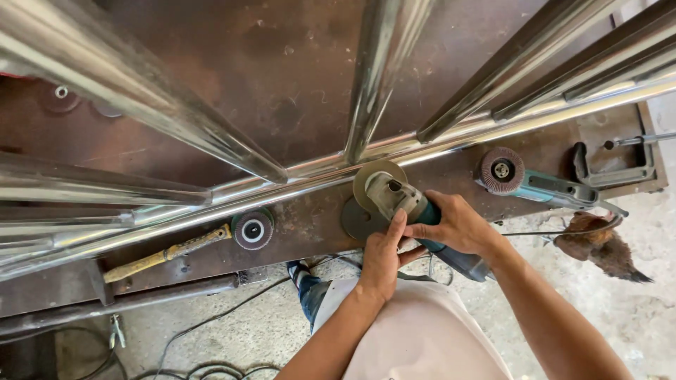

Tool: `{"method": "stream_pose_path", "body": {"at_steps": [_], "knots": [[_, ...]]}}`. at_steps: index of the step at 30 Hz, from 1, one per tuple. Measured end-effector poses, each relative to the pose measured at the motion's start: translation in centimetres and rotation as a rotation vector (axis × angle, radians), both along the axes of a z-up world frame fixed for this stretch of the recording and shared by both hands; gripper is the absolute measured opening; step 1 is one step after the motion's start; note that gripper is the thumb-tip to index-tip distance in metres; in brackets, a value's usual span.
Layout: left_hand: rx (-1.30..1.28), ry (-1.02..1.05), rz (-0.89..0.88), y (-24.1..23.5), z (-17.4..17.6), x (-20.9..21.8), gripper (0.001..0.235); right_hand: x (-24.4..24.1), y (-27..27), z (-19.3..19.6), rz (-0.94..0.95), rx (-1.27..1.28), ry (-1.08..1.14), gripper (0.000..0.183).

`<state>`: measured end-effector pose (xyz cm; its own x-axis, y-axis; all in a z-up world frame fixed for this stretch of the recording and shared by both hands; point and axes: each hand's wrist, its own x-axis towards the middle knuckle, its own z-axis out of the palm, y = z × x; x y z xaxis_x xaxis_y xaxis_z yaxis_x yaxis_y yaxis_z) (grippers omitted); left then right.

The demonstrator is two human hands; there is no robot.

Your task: Grinding and finishing the joints of a stainless steel fence using a handheld angle grinder.

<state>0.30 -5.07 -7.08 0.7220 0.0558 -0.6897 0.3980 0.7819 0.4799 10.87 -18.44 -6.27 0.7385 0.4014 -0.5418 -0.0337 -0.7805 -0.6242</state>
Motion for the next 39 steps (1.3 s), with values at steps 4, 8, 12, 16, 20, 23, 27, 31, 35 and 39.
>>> {"method": "stream_pose_path", "body": {"at_steps": [4, 8, 12, 16, 20, 23, 27, 31, 35, 39], "knots": [[0.024, 0.018, -0.006, 0.0, 0.8, 0.1, 0.062, 0.1, -0.1, -0.1, -0.007, 0.077, 0.003, 0.059], [0.04, 0.021, -0.039, -0.3, -1.1, -0.4, 0.077, 0.0, -0.2, 0.5, -0.019, 0.159, 0.021, 0.056], [0.09, -0.064, -0.09, 0.1, 0.8, 0.4, 0.082, 0.2, -0.6, -0.3, -0.037, 0.182, 0.004, 0.056], [0.126, -0.002, -0.091, -0.4, 0.4, 0.3, 0.078, 0.3, -0.9, -0.4, -0.033, 0.252, 0.043, 0.052], [0.187, -0.001, -0.093, -0.7, -0.8, 0.6, 0.066, 0.3, -1.3, -1.6, -0.062, 0.336, 0.045, 0.048], [0.208, -0.013, -0.114, -0.6, -0.6, 0.3, 0.073, 0.2, -1.4, -1.8, -0.072, 0.345, 0.062, 0.048], [0.202, 0.013, -0.123, 0.0, -0.4, -0.6, 0.074, -1.3, -1.4, -2.5, -0.082, 0.342, 0.085, 0.047], [0.224, 0.008, -0.16, 1.4, -1.4, -1.9, 0.062, -3.2, -0.4, -3.8, -0.097, 0.232, 0.067, 0.06], [0.246, 0.001, -0.202, 4.2, -1.3, -3.5, 0.055, -6.2, 1.6, -5.4, -0.164, 0.07, 0.01, 0.07], [0.52, -0.069, -0.545, 8.0, 3.0, -3.8, 0.047, -9.5, 5.6, -5.0, -0.294, 0.148, -0.023, 0.071]]}}
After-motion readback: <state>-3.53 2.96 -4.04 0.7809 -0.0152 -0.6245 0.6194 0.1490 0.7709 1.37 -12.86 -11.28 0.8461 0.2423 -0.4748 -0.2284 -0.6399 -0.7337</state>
